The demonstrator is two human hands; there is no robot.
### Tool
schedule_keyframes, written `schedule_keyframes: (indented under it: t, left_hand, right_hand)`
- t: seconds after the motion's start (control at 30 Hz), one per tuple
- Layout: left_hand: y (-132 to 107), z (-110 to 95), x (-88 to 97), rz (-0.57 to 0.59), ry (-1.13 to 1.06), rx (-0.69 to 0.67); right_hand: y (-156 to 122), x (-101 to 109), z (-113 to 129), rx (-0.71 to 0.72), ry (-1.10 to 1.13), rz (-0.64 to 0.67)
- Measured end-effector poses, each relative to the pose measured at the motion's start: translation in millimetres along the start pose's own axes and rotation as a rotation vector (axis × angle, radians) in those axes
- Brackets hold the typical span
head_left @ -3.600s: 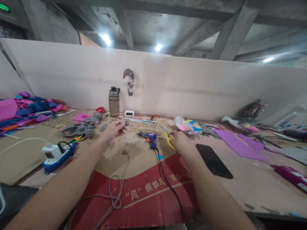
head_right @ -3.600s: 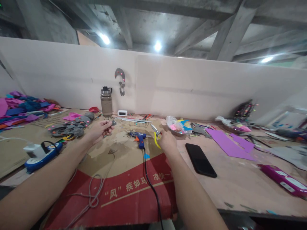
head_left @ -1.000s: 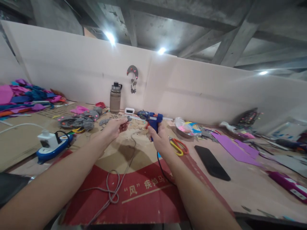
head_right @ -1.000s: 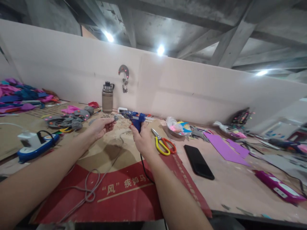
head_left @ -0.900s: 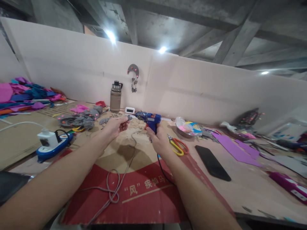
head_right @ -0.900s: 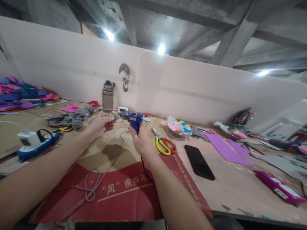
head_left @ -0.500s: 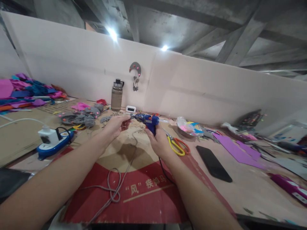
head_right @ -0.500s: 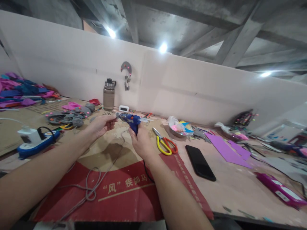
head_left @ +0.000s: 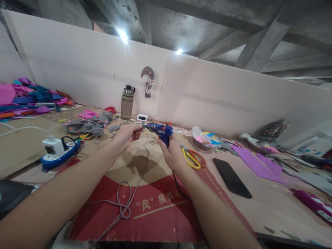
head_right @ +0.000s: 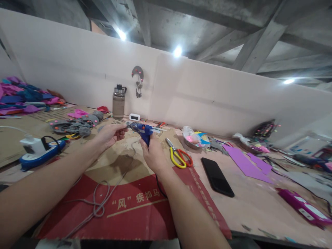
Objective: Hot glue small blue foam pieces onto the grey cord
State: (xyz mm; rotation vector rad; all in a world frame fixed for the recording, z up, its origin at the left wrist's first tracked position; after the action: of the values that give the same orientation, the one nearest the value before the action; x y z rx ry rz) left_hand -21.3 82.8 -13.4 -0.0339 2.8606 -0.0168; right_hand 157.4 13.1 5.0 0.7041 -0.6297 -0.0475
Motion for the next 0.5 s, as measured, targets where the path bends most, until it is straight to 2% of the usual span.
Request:
schedule_keyframes:
  t: [0.5]
  left_hand:
    - [0.6,-0.2,-0.4,0.013,0.013,-0.019]
  right_hand:
    - [-0.1,0.2,0.0,-0.002,-0.022,0.0]
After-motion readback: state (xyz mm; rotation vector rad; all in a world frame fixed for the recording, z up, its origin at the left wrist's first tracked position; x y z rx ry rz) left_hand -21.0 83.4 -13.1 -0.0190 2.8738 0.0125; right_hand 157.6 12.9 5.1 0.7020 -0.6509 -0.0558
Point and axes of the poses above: each hand's wrist, its own y-axis towards the middle knuckle, its own x-axis out of the back of the hand, z = x × y, the point moved 5 cm from there along y, towards the middle knuckle, and after that the axes turned 6 degrees about y, right-handed, at the moved point
